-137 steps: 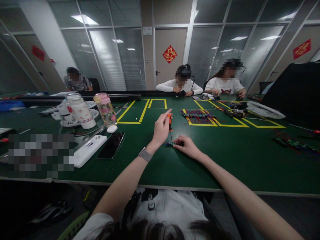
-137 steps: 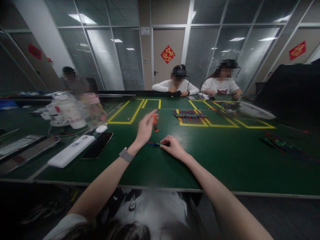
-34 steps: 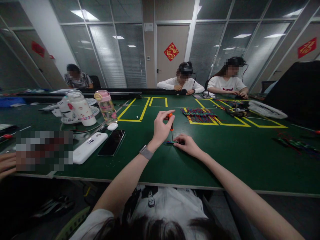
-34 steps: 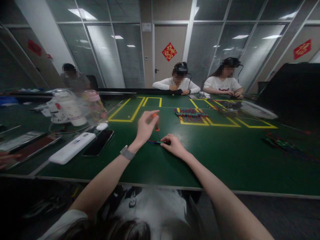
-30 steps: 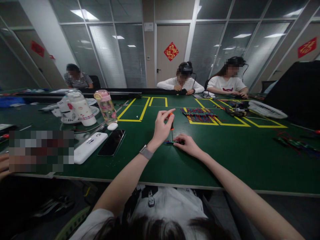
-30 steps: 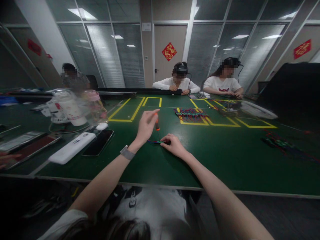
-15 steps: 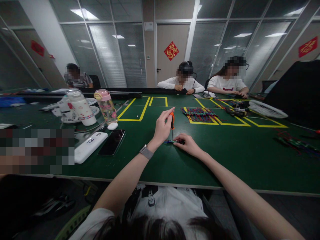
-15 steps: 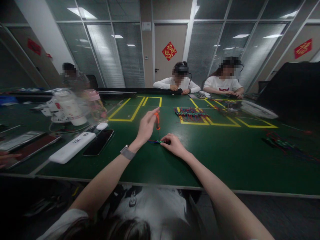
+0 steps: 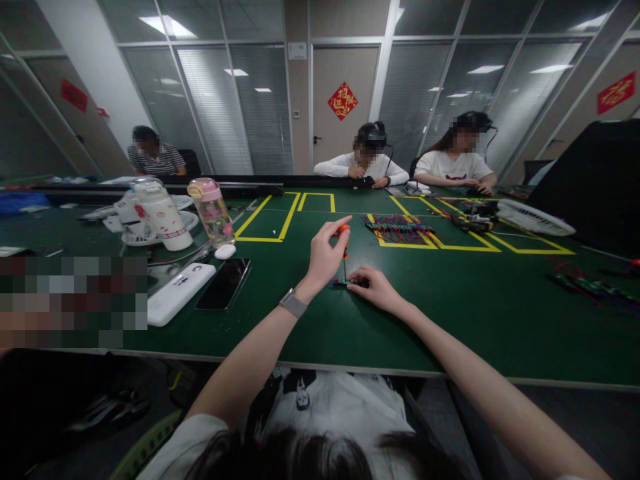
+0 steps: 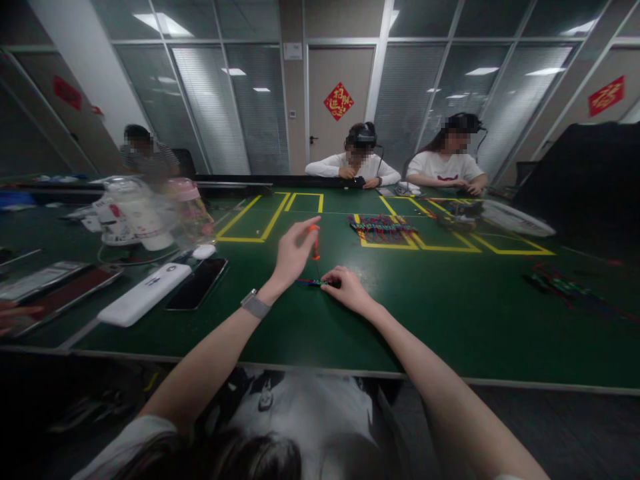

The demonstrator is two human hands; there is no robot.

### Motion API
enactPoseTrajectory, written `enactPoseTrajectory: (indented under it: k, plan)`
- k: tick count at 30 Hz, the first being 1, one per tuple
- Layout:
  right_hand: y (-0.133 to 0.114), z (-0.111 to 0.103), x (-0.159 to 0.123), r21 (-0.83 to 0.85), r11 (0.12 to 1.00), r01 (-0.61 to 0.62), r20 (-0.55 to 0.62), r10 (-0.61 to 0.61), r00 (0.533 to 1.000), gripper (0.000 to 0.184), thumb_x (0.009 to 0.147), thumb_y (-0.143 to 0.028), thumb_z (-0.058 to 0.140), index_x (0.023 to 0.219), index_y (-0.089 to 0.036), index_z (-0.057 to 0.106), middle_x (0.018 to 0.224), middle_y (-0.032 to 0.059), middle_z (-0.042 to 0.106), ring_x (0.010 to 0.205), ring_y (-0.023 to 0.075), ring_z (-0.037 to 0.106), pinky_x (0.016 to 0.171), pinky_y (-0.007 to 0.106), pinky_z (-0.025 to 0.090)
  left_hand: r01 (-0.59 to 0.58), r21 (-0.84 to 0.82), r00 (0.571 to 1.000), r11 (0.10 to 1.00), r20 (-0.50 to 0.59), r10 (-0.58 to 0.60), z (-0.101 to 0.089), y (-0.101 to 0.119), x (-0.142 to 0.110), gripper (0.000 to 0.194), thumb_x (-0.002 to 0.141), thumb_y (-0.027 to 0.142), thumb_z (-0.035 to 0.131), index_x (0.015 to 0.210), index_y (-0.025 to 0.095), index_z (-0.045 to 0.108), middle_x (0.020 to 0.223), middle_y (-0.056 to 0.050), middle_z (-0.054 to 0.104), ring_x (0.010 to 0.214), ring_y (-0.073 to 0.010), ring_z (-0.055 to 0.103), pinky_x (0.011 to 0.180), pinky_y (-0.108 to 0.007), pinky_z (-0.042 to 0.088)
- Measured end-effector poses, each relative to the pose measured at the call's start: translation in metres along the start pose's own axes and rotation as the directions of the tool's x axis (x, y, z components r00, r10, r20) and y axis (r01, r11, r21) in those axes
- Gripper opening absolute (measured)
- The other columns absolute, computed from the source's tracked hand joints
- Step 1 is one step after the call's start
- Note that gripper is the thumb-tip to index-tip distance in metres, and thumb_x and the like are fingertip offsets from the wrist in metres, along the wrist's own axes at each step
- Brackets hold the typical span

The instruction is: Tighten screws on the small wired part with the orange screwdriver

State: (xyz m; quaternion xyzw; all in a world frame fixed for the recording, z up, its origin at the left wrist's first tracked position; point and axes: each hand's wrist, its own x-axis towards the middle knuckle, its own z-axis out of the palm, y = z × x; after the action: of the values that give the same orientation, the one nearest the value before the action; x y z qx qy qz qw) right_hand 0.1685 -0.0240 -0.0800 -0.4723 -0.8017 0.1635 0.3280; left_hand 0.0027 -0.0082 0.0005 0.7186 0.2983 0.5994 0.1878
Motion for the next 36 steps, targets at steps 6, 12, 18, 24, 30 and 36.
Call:
enactPoseTrajectory:
  k: [6, 12, 18, 24, 30, 36]
  plan:
    - [-0.0009, -0.0007, 0.0, -0.005, 1.0, 0.0, -0.003, 0.0, 1.0, 0.013, 0.08, -0.024, 0.064, 0.088, -0.017, 0.071, 0.077, 0.0036, 0.06, 0.072, 0.0161, 0.055, 0.068, 0.028, 0.044, 0.011, -0.003, 1.0, 1.0, 0.014, -0.011, -0.0008, 0.0006, -0.0003, 0.03, 0.094, 0.024, 0.045, 0.118, 0.024, 0.062, 0.109, -0.006, 0.062, 0.1, -0.0148, 0.058, 0.09, -0.028, 0.045]
    - [-0.0014, -0.001, -0.0007, 0.002, 1.0, -0.002, -0.005, 0.002, 1.0, 0.013, 0.08, -0.025, 0.064, 0.088, -0.017, 0.071, 0.079, 0.0043, 0.061, 0.073, 0.0166, 0.056, 0.069, 0.029, 0.045, 0.001, 0.022, 1.0, 1.0, -0.012, -0.001, -0.0014, 0.002, -0.0002, 0.024, 0.089, 0.026, 0.056, 0.11, 0.023, 0.066, 0.094, -0.004, 0.063, 0.087, -0.0144, 0.059, 0.083, -0.027, 0.047]
    - [-0.0013, -0.0013, -0.0006, 0.009, 1.0, -0.004, -0.003, 0.004, 1.0, 0.013, 0.08, -0.024, 0.064, 0.088, -0.017, 0.071, 0.079, 0.0041, 0.061, 0.073, 0.0162, 0.055, 0.07, 0.029, 0.045, 0.028, -0.026, 0.999, 0.999, 0.02, -0.028, -0.0018, 0.0027, 0.0007, 0.031, 0.094, 0.023, 0.043, 0.118, 0.024, 0.063, 0.11, -0.006, 0.062, 0.099, -0.0152, 0.059, 0.088, -0.029, 0.046]
    - [-0.0011, -0.0012, -0.0003, 0.007, 1.0, -0.002, 0.001, 0.002, 1.0, 0.013, 0.08, -0.024, 0.064, 0.088, -0.016, 0.071, 0.079, 0.0042, 0.061, 0.073, 0.0166, 0.056, 0.07, 0.029, 0.045, 0.026, 0.003, 0.999, 1.0, -0.041, -0.026, -0.0013, 0.0031, 0.0006, 0.022, 0.087, 0.025, 0.058, 0.106, 0.022, 0.068, 0.093, -0.004, 0.063, 0.085, -0.0144, 0.06, 0.081, -0.027, 0.048]
    - [-0.0001, -0.0008, 0.0001, 0.009, 1.0, 0.004, -0.003, -0.004, 1.0, 0.012, 0.08, -0.024, 0.064, 0.088, -0.017, 0.071, 0.077, 0.0034, 0.061, 0.073, 0.0163, 0.056, 0.069, 0.029, 0.045, 0.039, -0.044, 0.999, 0.998, 0.02, -0.038, -0.0013, 0.0011, 0.0013, 0.032, 0.094, 0.02, 0.043, 0.119, 0.025, 0.061, 0.112, -0.005, 0.064, 0.101, -0.0148, 0.059, 0.09, -0.03, 0.046]
    - [0.0013, -0.0002, -0.0002, 0.011, 1.0, 0.007, -0.009, -0.007, 1.0, 0.012, 0.08, -0.024, 0.065, 0.088, -0.017, 0.071, 0.078, 0.0035, 0.061, 0.073, 0.0166, 0.056, 0.069, 0.029, 0.045, 0.021, 0.038, 0.999, 0.999, -0.044, -0.02, -0.0012, 0.0018, 0.0001, 0.022, 0.087, 0.026, 0.059, 0.107, 0.023, 0.068, 0.095, -0.004, 0.061, 0.088, -0.0145, 0.058, 0.083, -0.027, 0.048]
